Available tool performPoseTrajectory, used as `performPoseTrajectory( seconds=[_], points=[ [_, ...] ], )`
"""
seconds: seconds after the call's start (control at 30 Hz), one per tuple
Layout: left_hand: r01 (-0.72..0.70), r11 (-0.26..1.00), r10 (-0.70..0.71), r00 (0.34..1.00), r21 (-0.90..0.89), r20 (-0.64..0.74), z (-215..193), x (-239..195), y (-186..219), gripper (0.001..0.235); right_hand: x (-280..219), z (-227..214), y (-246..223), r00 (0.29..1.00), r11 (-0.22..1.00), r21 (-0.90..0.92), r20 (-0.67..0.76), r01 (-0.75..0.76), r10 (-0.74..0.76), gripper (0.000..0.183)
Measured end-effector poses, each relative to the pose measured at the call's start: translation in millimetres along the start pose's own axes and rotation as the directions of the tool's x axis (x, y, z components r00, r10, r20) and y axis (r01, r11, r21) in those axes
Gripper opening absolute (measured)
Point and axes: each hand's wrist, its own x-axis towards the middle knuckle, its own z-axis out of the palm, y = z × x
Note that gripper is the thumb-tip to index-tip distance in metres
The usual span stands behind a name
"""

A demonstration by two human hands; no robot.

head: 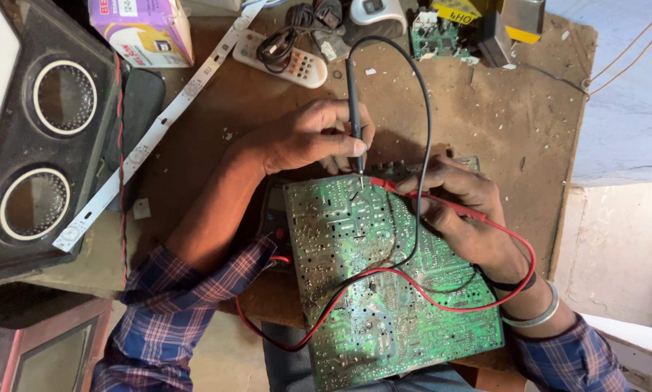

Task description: The person uses a multimeter to test various points on a green circuit board. They hold the black probe in one hand and the red probe in the other, touching different solder points and traces across the board's surface.

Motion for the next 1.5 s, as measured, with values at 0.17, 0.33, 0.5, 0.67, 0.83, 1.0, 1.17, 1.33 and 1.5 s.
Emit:
performPoseTrajectory(
  seconds=[0.17,0.33,0.5,0.67,0.83,1.0,1.17,1.33,1.5],
  points=[
    [-0.025,1.0,0.025,1.0,0.004,-0.018,0,2,-7,0.015,-2,6,2,0.992,0.972,0.209,-0.036,-0.111,0.121,0.045],
    [0.033,0.999,-0.033,0.999,0.003,-0.034,0,3,-5,0.015,-1,6,-2,0.99,0.928,0.36,-0.065,-0.096,0.128,0.055],
    [-0.073,0.997,0.073,0.997,-0.015,0.021,0,4,-3,0.013,-1,7,-1,0.995,0.971,0.221,-0.015,-0.088,0.094,0.035],
    [-0.123,0.992,0.123,0.992,0.002,0.021,1,3,-6,0.011,-3,3,0,0.998,0.997,0.035,0.034,-0.063,0.061,0.021],
    [-0.095,0.995,0.095,0.995,-0.006,0.016,3,6,-6,0.012,0,1,-4,0.999,1.0,0.024,0.045,-0.004,0.003,0.022],
    [-0.046,0.999,0.046,0.999,0.016,-0.011,3,4,-5,0.014,2,4,-9,0.997,1.0,-0.019,0.081,-0.005,0.007,0.016],
    [-0.048,0.998,0.048,0.999,0.04,-0.002,3,5,-5,0.014,2,7,-8,0.993,0.998,-0.059,0.115,-0.001,0.008,0.012],
    [-0.059,0.998,0.059,0.998,0.023,0.005,3,4,-7,0.014,2,6,-3,0.99,0.998,-0.044,0.134,0.054,-0.048,0.008],
    [-0.045,0.998,0.045,0.999,0.035,-0.005,3,3,-5,0.015,2,5,-3,0.987,0.999,-0.021,0.156,0.05,-0.046,0.008]
  ],
)
